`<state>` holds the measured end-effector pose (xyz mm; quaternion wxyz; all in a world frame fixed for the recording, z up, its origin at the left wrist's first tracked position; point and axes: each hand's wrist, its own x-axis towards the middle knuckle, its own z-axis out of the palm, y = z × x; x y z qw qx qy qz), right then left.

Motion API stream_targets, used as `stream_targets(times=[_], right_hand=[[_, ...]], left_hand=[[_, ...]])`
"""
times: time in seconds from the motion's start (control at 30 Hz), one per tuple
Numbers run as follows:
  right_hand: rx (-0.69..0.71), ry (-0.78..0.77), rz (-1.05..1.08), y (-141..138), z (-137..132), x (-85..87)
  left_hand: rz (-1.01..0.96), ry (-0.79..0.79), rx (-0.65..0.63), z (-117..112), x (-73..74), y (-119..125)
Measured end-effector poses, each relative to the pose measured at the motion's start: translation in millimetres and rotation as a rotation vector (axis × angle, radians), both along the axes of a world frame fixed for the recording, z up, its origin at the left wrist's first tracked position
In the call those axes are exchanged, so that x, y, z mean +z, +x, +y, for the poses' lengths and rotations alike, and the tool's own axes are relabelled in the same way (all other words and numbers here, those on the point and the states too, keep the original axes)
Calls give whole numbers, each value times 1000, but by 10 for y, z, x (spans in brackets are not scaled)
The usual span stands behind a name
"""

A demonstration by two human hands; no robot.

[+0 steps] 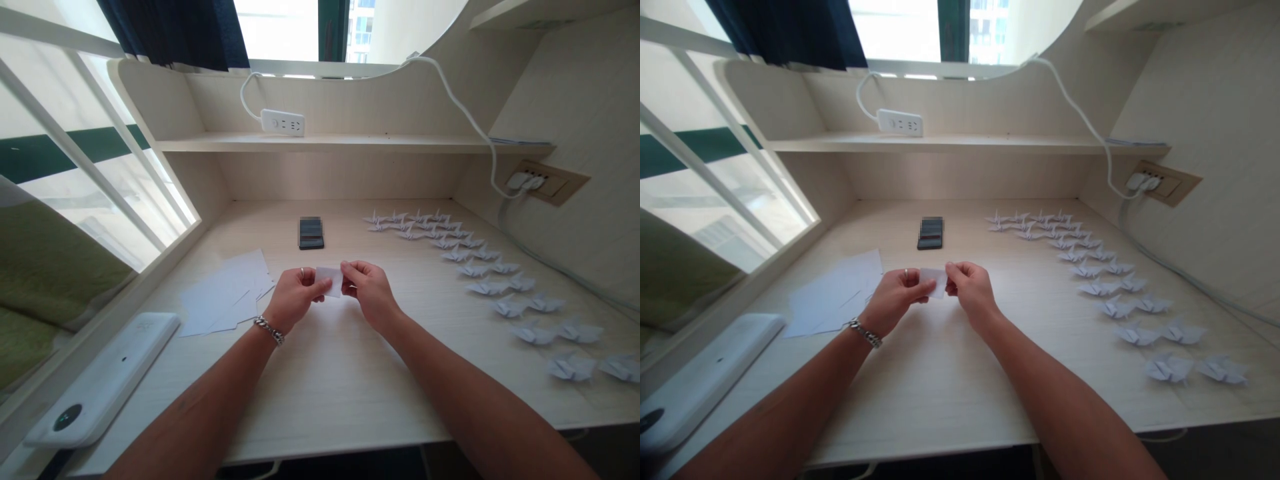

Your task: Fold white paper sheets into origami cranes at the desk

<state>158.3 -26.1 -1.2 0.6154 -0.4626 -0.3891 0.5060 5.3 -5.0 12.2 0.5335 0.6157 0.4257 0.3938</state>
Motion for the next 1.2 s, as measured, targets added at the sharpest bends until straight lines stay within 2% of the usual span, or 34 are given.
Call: stream_targets(times=[0.13, 0.33, 0.43, 0.6, 0.9, 1.1, 1.2], right_hand=[[-83, 65, -83, 40, 19, -14], [97, 34, -184, 18, 13, -49], [101, 39, -190, 21, 13, -58], [117, -14, -52, 51, 15, -29], [90, 79, -132, 51, 7, -15], [95, 90, -181, 41, 8, -22], [114, 37, -136, 31, 8, -19]], left_hand=[[19, 10, 12, 22, -23, -13], [5, 8, -3, 16, -28, 2], [-41, 6, 51, 24, -23, 10], [-237, -32, 177, 73, 8, -51], [-357, -122, -38, 52, 8, -81], [-303, -69, 32, 51, 6, -57], [-279, -49, 63, 65, -9, -56]])
